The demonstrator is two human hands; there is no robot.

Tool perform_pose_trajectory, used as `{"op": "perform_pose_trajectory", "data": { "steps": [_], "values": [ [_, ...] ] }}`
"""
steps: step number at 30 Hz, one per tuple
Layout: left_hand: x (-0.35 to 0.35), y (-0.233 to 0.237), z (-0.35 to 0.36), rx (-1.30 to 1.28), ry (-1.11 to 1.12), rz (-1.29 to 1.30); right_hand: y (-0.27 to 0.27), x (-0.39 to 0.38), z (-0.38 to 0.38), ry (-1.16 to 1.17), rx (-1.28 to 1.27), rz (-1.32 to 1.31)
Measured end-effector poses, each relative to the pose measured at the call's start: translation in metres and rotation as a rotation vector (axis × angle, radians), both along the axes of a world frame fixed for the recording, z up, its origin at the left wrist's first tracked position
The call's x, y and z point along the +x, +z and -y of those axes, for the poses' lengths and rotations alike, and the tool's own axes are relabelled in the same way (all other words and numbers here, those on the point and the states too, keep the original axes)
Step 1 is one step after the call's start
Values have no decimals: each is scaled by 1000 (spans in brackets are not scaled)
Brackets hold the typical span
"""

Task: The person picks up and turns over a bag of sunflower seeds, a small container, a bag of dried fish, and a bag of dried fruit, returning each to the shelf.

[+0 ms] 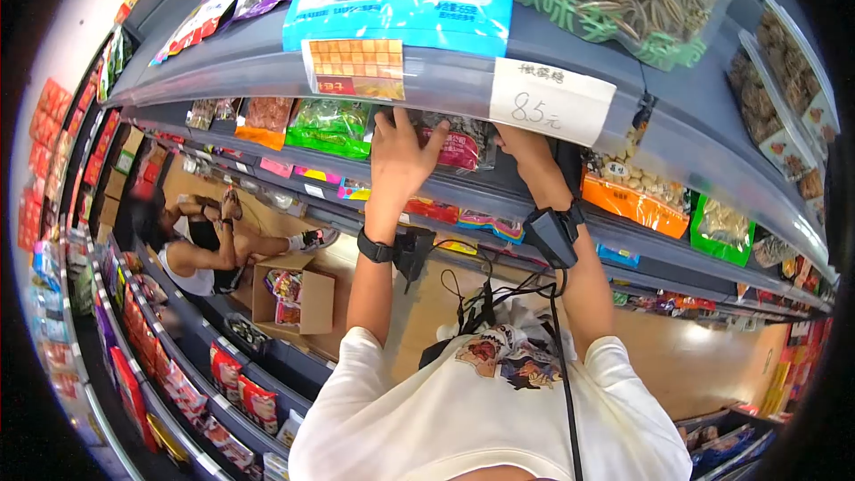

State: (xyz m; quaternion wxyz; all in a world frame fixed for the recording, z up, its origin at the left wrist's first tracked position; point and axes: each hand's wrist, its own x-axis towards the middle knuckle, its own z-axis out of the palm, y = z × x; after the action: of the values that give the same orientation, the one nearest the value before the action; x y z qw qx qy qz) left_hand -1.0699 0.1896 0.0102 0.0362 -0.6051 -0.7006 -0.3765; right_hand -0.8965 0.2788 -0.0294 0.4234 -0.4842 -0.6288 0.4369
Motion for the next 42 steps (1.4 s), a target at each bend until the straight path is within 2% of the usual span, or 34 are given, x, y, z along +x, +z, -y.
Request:
{"op": "perform_pose_trajectory", "data": {
  "steps": [3, 6, 12, 13, 16, 19, 21, 23, 26, 29, 32, 33, 36, 37, 38, 40, 42],
  "values": [
    [-11, 6, -8, -113, -56, 59, 15, 2, 4, 33, -230, -46],
    [-10, 13, -8, -196, -45, 66, 19, 5, 14, 63, -248, -241],
    [0, 21, -9, -291, -30, 62, 33, 6, 20, 51, -191, -408],
    [1, 17, -9, -289, -39, 44, 45, 8, 20, 52, -175, -230],
    [5, 13, -7, -261, -34, -2, 58, 11, 30, 28, -222, -322],
    [11, 12, -5, -244, -9, -50, 44, 14, 26, 25, -228, -284],
    [18, 18, -2, -267, -22, -47, 37, 18, 24, 5, 15, -164],
    [19, 19, -1, -336, -25, -52, 41, 21, 32, -68, 143, -257],
    [16, 20, 0, -277, -61, 3, 35, 26, 31, -124, 381, -299],
    [4, 17, -14, -162, -126, 0, 26, 30, 37, -201, 365, 43],
    [-12, 7, -39, -114, -399, 251, 55, 30, 62, -248, 163, 341],
    [-13, 3, -44, -137, -403, 321, 69, 33, 67, -179, 5, 444],
    [-16, -4, -53, -187, -348, 259, 49, 23, 64, -444, 513, 422],
    [-16, -4, -53, -221, -317, 275, 50, 23, 66, -416, 480, 405],
    [-15, -5, -52, -222, -350, 322, 33, 19, 55, -426, 664, 364],
    [-7, -1, -48, -213, -393, 375, 39, 17, 59, -295, 441, 174],
    [-2, 1, -48, -210, -410, 416, 39, 15, 58, -339, 460, 154]
  ]
}}
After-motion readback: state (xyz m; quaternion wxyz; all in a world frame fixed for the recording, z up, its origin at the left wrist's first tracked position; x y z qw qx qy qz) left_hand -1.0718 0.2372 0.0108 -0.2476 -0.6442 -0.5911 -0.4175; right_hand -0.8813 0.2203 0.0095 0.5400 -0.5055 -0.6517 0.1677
